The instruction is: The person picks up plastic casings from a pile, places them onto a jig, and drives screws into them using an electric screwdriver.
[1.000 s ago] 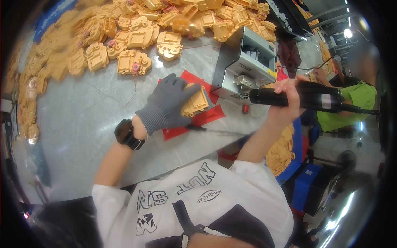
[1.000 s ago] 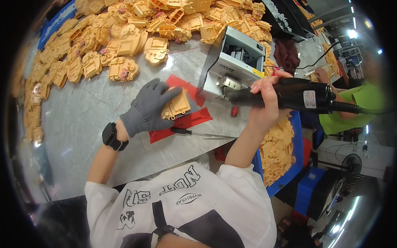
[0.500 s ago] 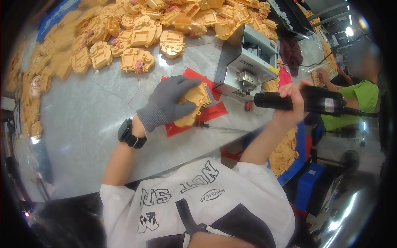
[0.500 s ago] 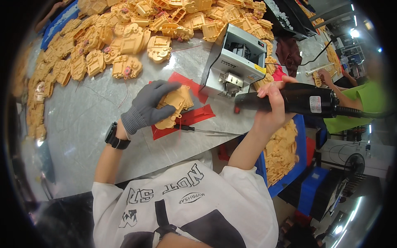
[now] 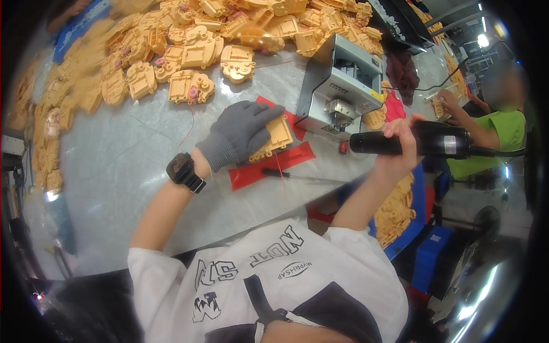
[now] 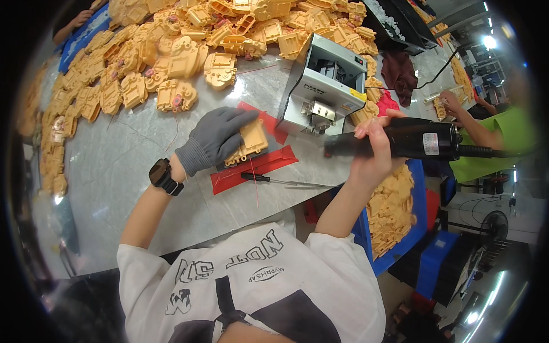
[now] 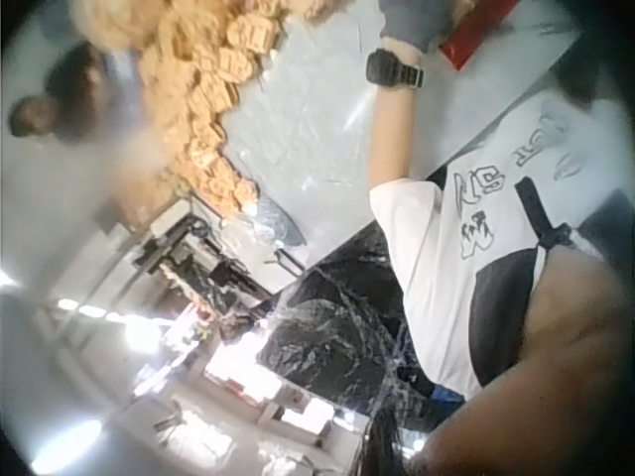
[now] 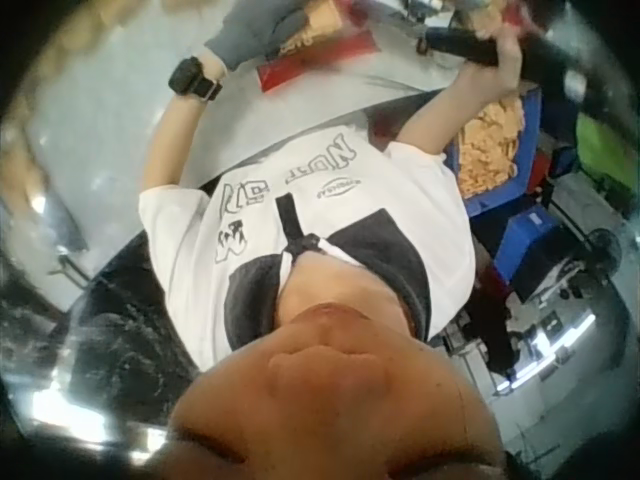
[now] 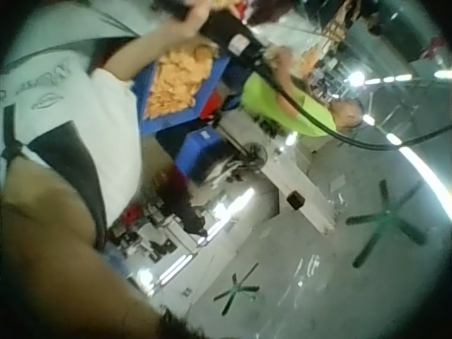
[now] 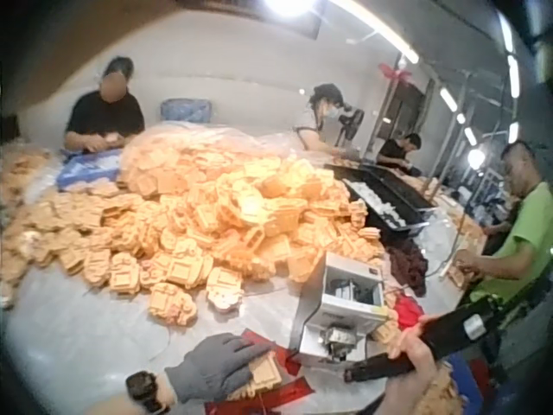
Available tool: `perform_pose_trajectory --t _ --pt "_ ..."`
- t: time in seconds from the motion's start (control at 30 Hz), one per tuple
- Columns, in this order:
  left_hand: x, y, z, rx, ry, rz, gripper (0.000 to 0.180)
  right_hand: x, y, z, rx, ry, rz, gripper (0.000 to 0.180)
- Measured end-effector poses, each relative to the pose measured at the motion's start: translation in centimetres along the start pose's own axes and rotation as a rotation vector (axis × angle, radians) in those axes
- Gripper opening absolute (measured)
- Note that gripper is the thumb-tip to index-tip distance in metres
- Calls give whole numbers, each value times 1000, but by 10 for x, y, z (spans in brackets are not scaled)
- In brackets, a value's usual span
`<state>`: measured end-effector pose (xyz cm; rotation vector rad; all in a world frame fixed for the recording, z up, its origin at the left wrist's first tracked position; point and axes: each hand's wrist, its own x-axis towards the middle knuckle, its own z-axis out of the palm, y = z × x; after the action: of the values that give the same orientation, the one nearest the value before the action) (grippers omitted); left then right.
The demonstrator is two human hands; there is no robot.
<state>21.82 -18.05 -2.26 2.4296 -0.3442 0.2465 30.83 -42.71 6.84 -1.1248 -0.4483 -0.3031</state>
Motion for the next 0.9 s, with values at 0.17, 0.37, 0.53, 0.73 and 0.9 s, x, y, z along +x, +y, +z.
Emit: perform_pose_trajectory --t 0.17,0.37,0.53,0.73,0.9 --pt "-4 23 -4 193 73 -52 59 -5 -1 -4 21 2 23 34" --pt "-3 27 -7 253 -149 -157 80 -3 0 2 -33 -15 15 35" --pt "-12 39 -3 47 205 -133 80 -4 -7 -12 -24 -24 -3 35" --pt "-11 47 -32 226 101 -96 76 -5 -6 -29 -18 -51 41 37" --pt "-7 27 6 303 -43 -135 87 -6 -2 -14 -39 -3 20 35"
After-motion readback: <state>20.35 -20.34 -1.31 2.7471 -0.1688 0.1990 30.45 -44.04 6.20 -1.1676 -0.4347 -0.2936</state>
